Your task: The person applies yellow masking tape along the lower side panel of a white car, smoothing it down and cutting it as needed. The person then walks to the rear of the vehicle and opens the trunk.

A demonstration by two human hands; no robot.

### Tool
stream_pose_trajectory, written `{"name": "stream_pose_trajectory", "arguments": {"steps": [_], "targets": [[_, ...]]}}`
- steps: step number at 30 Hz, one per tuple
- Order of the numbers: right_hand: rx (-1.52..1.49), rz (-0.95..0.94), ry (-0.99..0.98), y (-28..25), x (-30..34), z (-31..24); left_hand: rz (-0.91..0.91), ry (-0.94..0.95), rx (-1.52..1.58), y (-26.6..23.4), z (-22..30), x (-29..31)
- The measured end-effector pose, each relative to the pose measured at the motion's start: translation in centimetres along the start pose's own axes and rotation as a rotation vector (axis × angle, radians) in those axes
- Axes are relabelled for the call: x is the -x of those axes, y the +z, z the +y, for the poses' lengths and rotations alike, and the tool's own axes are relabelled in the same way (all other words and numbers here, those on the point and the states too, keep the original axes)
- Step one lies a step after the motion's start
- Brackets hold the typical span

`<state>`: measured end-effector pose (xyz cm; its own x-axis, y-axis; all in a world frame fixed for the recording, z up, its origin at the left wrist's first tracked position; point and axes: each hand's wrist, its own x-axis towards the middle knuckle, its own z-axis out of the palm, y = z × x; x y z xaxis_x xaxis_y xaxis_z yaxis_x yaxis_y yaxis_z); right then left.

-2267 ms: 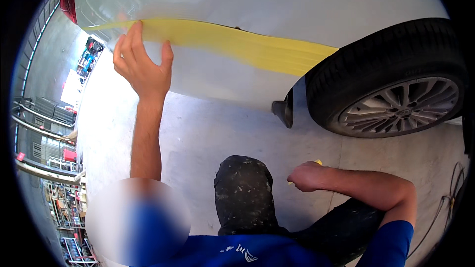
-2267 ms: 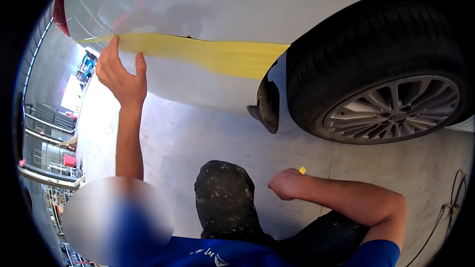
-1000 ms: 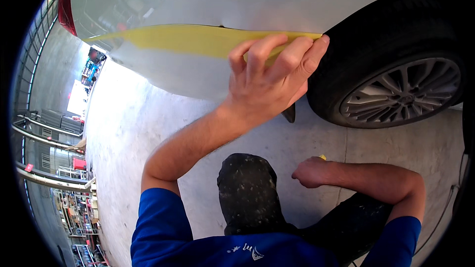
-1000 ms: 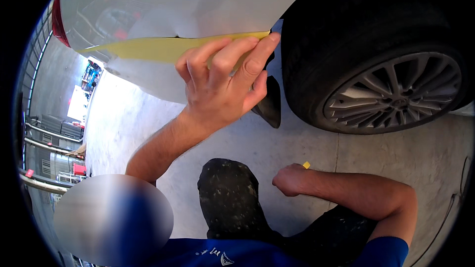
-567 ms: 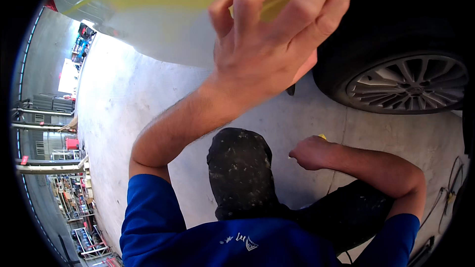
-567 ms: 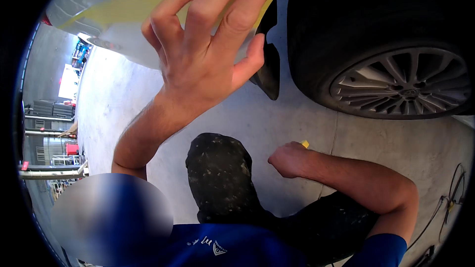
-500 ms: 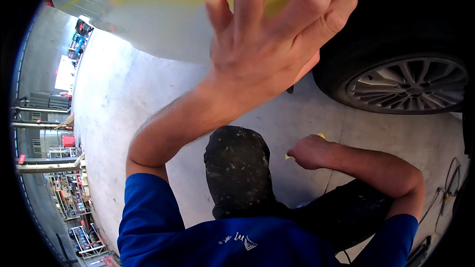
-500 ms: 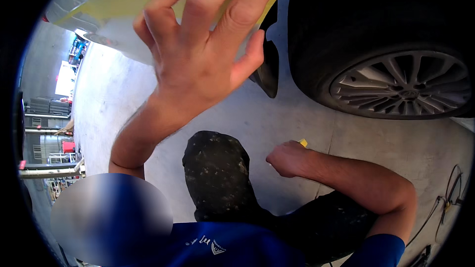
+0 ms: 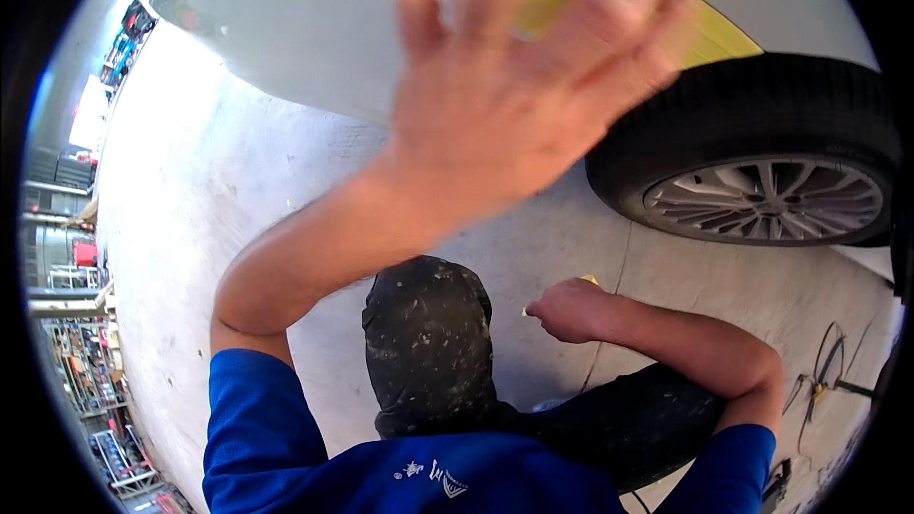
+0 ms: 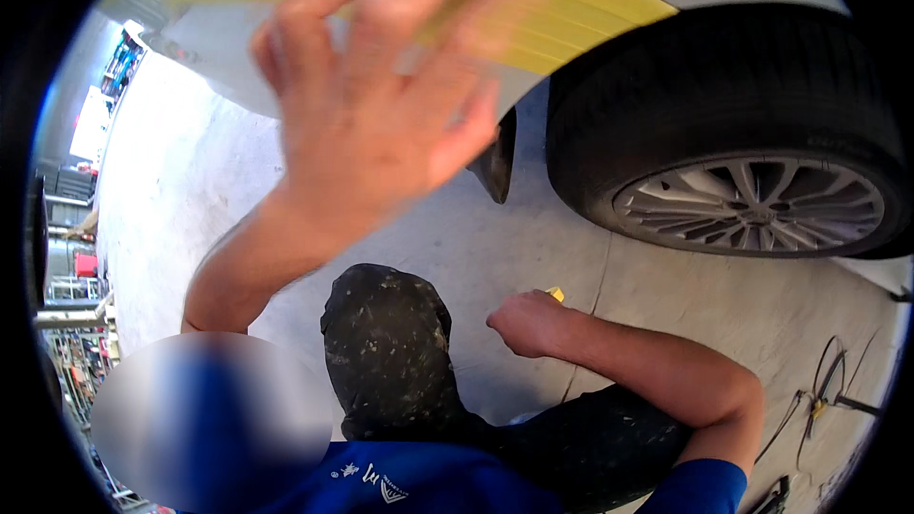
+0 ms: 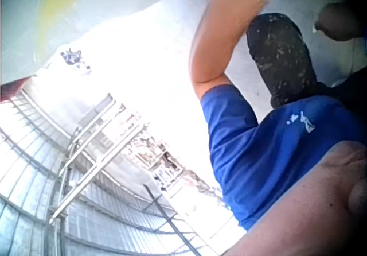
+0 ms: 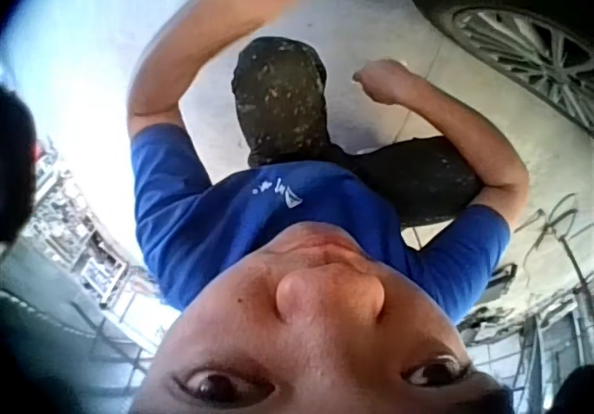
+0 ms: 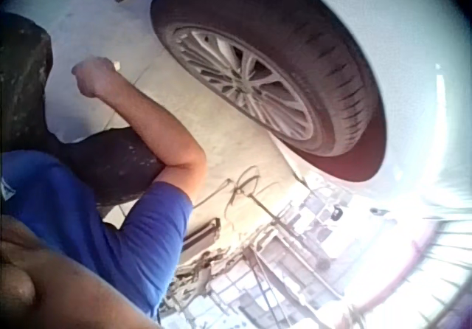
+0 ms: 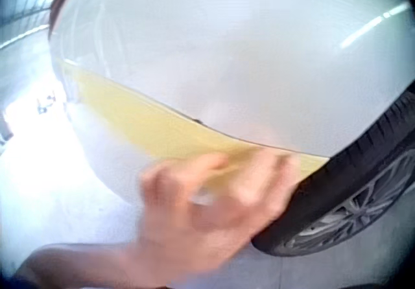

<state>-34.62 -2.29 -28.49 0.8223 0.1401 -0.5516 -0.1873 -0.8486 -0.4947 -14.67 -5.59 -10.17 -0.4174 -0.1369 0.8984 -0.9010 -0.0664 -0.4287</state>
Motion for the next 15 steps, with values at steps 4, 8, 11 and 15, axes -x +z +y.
{"name": "stream_pose_trajectory", "arguments": {"steps": [4,8,11,15], "targets": [[-0.019,-0.009,0.02,-0.2,0.4,-0.1,-0.084,-0.092,0.079,0.4,4.1,-0.9],[0.007,-0.014,0.035,-0.3,0.5,-0.2,-0.077,-0.153,0.128,0.4,4.5,-1.1],[0.007,-0.047,0.06,-0.7,0.5,-0.3,-0.116,-0.168,0.147,-0.5,2.2,-0.2],[-0.026,-0.03,0.042,-0.7,0.7,0.0,-0.269,-0.114,0.081,-2.8,-2.5,1.3]]}}
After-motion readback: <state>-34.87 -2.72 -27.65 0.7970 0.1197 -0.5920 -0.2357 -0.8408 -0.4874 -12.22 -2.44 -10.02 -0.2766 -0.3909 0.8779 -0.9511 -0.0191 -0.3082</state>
